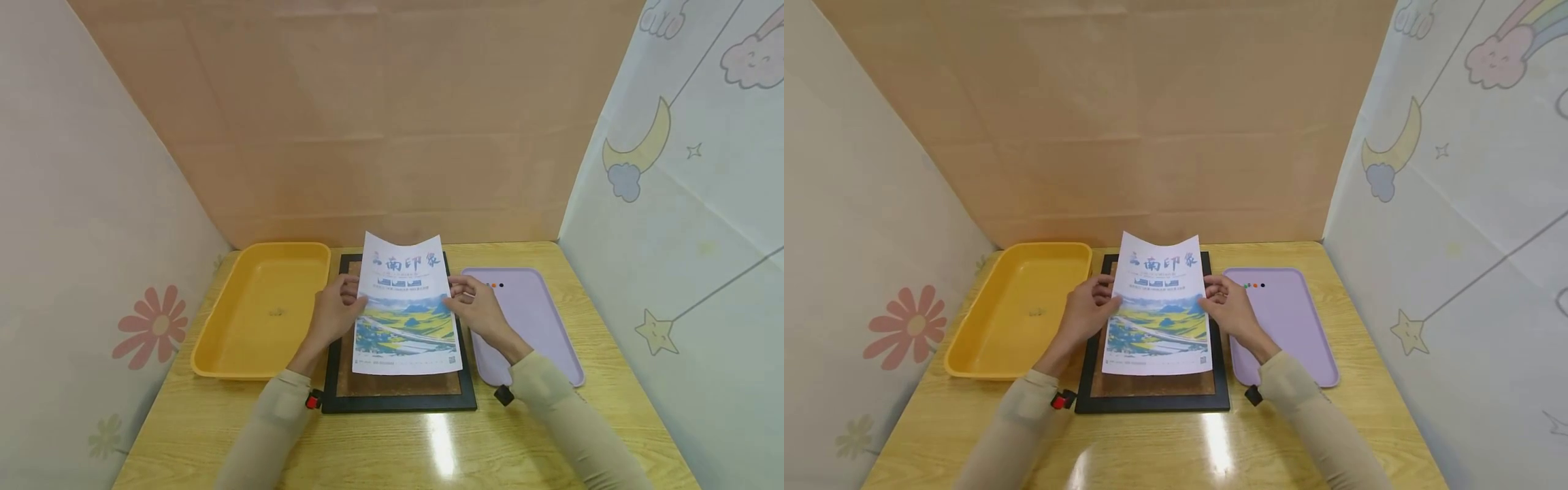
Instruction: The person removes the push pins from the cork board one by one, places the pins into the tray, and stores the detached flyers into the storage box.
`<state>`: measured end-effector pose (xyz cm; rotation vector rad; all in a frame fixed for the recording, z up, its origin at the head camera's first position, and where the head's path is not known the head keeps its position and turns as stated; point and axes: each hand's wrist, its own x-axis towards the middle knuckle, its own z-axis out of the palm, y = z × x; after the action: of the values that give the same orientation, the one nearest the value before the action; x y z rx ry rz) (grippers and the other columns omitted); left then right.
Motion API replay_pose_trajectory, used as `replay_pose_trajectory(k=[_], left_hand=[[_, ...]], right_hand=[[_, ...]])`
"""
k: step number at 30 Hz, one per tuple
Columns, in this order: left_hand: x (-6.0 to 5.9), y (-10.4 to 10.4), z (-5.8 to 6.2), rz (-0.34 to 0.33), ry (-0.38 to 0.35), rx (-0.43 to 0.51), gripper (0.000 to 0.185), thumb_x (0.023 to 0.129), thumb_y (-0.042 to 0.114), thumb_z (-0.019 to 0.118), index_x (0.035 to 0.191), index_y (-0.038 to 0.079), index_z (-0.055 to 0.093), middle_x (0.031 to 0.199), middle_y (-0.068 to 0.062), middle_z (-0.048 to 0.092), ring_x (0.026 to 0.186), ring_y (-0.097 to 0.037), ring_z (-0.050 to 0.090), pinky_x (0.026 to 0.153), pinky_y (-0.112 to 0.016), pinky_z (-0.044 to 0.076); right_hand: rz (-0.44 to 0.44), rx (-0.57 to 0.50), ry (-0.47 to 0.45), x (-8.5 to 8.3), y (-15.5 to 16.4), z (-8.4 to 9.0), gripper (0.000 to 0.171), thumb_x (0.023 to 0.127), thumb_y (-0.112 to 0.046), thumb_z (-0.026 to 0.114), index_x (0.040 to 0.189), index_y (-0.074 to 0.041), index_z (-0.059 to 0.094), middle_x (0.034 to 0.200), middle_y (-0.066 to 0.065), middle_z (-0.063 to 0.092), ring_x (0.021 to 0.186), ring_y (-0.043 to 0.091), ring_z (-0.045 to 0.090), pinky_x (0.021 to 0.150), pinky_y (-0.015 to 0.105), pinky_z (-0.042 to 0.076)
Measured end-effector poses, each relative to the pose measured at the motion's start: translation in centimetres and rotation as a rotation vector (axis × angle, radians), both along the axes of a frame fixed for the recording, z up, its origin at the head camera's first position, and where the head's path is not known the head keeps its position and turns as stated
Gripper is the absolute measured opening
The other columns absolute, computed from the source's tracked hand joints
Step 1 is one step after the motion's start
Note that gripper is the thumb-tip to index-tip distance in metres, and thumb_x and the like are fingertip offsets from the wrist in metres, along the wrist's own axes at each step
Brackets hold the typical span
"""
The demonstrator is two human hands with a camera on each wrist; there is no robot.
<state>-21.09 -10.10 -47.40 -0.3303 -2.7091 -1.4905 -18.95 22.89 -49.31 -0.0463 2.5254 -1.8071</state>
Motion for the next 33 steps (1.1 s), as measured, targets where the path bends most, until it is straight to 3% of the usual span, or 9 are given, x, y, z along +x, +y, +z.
replay_pose_trajectory(k=[11, 18, 25, 29, 33], left_hand=[[-0.4, -1.0, 1.0, -0.003, -0.006, 0.007, 0.049, 0.105, 0.013, 0.080, 0.149, 0.003, 0.065, 0.119, -0.020, 0.082, 0.104, -0.033, 0.081, 0.090, -0.045, 0.072], [-0.8, -2.1, 1.5, -0.003, -0.036, 0.028, 0.049, 0.106, 0.016, 0.079, 0.151, 0.004, 0.064, 0.124, -0.021, 0.081, 0.109, -0.035, 0.082, 0.096, -0.050, 0.071], [-1.2, -3.2, 1.8, 0.006, -0.052, 0.036, 0.050, 0.107, 0.017, 0.078, 0.152, 0.005, 0.062, 0.126, -0.021, 0.081, 0.110, -0.036, 0.083, 0.097, -0.049, 0.071], [-1.3, -3.9, 1.8, 0.000, -0.076, 0.067, 0.050, 0.107, 0.018, 0.079, 0.153, 0.006, 0.063, 0.126, -0.022, 0.081, 0.112, -0.037, 0.083, 0.095, -0.046, 0.071], [-1.4, -4.9, 1.9, 0.003, -0.099, 0.089, 0.052, 0.107, 0.019, 0.079, 0.155, 0.008, 0.063, 0.128, -0.023, 0.079, 0.115, -0.038, 0.081, 0.095, -0.044, 0.071]], right_hand=[[-0.013, -0.002, -0.004, 0.0, -0.6, 1.0, 0.056, 0.105, -0.015, 0.080, 0.157, -0.005, 0.061, 0.125, 0.014, 0.071, 0.119, 0.022, 0.077, 0.090, 0.019, 0.062], [-0.002, -0.029, 0.026, -0.1, -1.5, 1.8, 0.056, 0.105, -0.015, 0.079, 0.157, -0.006, 0.061, 0.124, 0.014, 0.071, 0.109, 0.012, 0.076, 0.086, 0.020, 0.061], [0.031, -0.068, 0.046, -0.4, -2.4, 2.1, 0.055, 0.107, -0.015, 0.078, 0.158, -0.005, 0.059, 0.128, 0.017, 0.070, 0.111, 0.009, 0.075, 0.093, 0.025, 0.064], [0.034, -0.089, 0.048, -0.6, -3.0, 2.2, 0.055, 0.107, -0.013, 0.077, 0.157, -0.004, 0.059, 0.127, 0.017, 0.069, 0.105, 0.008, 0.074, 0.089, 0.029, 0.066], [0.039, -0.133, 0.042, -1.0, -3.8, 2.1, 0.055, 0.106, -0.009, 0.077, 0.157, -0.002, 0.059, 0.121, 0.012, 0.069, 0.095, 0.006, 0.072, 0.081, 0.024, 0.063]])
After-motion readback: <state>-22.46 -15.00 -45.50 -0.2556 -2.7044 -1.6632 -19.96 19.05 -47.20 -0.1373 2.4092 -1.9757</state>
